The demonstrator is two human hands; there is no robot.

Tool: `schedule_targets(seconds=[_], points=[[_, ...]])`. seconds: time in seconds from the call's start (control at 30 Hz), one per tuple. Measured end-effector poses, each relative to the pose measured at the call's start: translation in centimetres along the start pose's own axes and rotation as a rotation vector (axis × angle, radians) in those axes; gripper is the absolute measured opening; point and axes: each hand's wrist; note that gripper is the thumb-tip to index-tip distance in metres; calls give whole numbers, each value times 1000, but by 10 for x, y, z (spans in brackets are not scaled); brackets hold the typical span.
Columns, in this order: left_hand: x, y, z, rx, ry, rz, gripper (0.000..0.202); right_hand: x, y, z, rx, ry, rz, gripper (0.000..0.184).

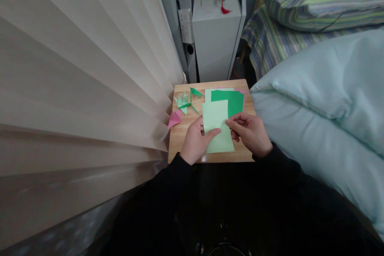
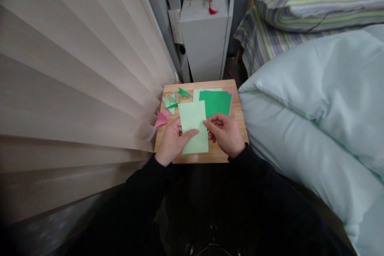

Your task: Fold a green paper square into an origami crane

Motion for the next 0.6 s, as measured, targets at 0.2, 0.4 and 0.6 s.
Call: schedule_targets(seconds=[0.2, 0.4, 0.6], points=[[1, 1, 0, -26, -14, 22, 45, -1, 0, 3, 10, -14, -29, 49], [-3, 2, -4, -69, -162, 64, 48, -2, 0, 12, -105, -166, -12, 29], [-5, 1, 2, -174, -277, 186, 49, 4, -8, 9, -509, -638, -142, 16]])
Point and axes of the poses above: each hand's wrist, its own y-axis towards the middle knuckle, its own x-axis out of the palm, z = x × y, and after that the axes turned 13 degrees about -z, right-handed
